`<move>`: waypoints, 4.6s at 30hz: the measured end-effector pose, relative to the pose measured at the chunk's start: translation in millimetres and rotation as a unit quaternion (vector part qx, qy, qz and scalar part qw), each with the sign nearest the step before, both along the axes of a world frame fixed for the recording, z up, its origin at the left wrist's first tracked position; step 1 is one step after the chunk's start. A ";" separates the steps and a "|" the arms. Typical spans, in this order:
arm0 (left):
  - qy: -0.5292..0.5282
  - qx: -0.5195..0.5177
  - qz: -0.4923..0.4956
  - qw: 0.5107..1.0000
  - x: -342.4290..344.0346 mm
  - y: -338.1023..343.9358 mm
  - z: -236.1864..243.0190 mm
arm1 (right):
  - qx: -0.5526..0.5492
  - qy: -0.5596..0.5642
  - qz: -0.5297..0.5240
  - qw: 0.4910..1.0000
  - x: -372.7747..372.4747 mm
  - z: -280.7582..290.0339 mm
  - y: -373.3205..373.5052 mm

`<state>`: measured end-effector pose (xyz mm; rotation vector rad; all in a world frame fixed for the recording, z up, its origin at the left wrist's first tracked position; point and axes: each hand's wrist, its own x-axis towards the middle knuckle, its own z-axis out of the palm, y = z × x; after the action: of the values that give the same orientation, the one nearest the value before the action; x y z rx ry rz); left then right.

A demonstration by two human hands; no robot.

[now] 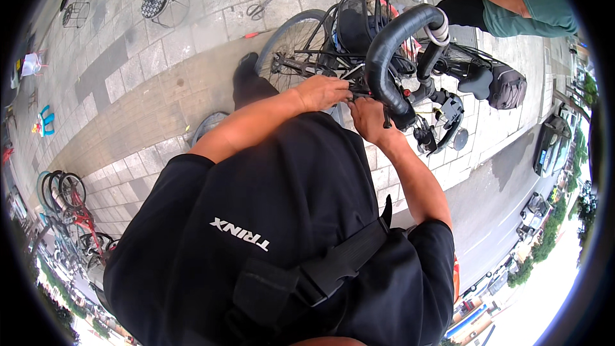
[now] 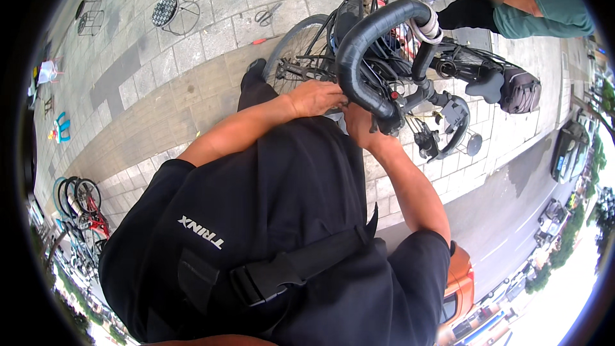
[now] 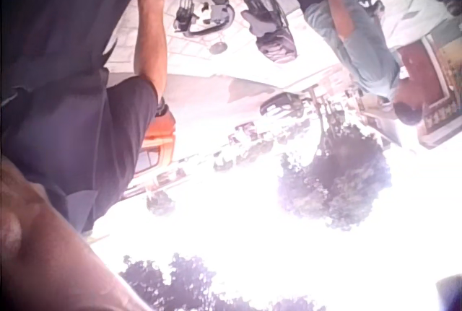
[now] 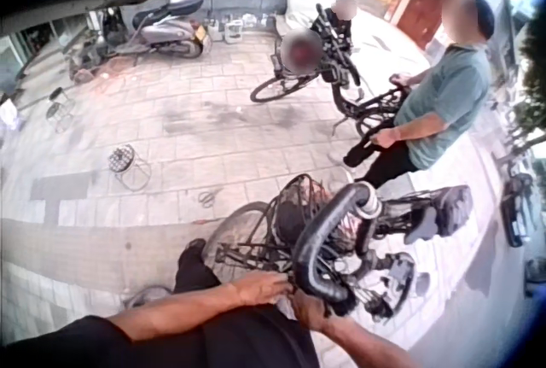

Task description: The person adjusts and secures wires and components on a bicycle handlebar using zip ties and tools. They connect a digital display unit to the handlebar and test the connection while another person stands nearby.

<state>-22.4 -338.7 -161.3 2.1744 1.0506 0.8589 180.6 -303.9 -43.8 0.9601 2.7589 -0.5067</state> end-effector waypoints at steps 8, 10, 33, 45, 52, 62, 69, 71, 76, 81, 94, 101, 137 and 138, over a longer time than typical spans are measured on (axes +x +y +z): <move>-0.035 0.026 0.052 0.998 -3.5 5.2 -9.9 | 0.007 0.133 0.056 0.990 20.7 41.3 -0.2; -0.031 0.029 0.051 0.998 -4.9 9.7 -6.7 | -0.038 0.139 -0.016 0.989 16.7 49.3 1.3; -0.152 -0.531 -0.146 0.821 30.1 134.5 93.3 | -0.016 0.302 -0.620 0.724 -39.7 3.7 -76.5; 0.031 -0.405 -0.238 0.883 59.3 148.1 89.8 | 0.114 0.404 -0.650 0.634 -48.3 -9.9 -77.9; 0.011 -0.470 -0.192 0.862 53.3 137.5 105.3 | -0.001 0.484 -0.745 0.459 -41.9 9.1 -73.3; -0.030 -0.440 -0.139 0.887 6.9 132.7 92.8 | -0.013 0.472 -0.711 0.520 -49.8 2.1 -66.2; -0.153 -0.400 0.164 0.889 -82.2 143.9 73.4 | -0.056 0.402 -0.727 0.554 -55.1 -8.6 -78.2; -0.302 -0.479 0.157 0.809 -111.4 157.7 80.1 | -0.068 0.352 -0.718 0.596 -59.0 -10.3 -77.3; -0.424 -0.605 0.162 0.654 -168.9 174.6 77.6 | -0.162 0.306 -0.731 0.588 -98.2 -46.9 -86.7; -0.518 -0.606 0.016 0.604 -222.4 164.6 75.1 | -0.295 0.357 -0.711 0.530 -158.0 -79.2 -93.2; -0.562 -0.580 0.008 0.590 -239.7 133.4 66.6 | -0.326 0.556 -0.729 0.231 -189.7 -67.2 19.1; -0.567 -0.590 -0.015 0.574 -224.2 118.3 66.6 | -0.236 0.579 -0.762 0.168 -141.7 -104.8 19.6; -0.707 -0.572 0.067 0.410 -414.1 179.2 123.9 | -0.033 0.319 -0.272 0.907 -393.3 43.7 72.8; -0.706 -0.590 0.047 0.389 -418.6 199.7 113.3 | -0.005 0.299 -0.283 0.911 -401.3 29.2 88.5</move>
<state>-441.0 -139.0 -48.0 -0.2042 0.3769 1.0098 -220.7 -215.4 -14.6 1.8925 2.9167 -1.0538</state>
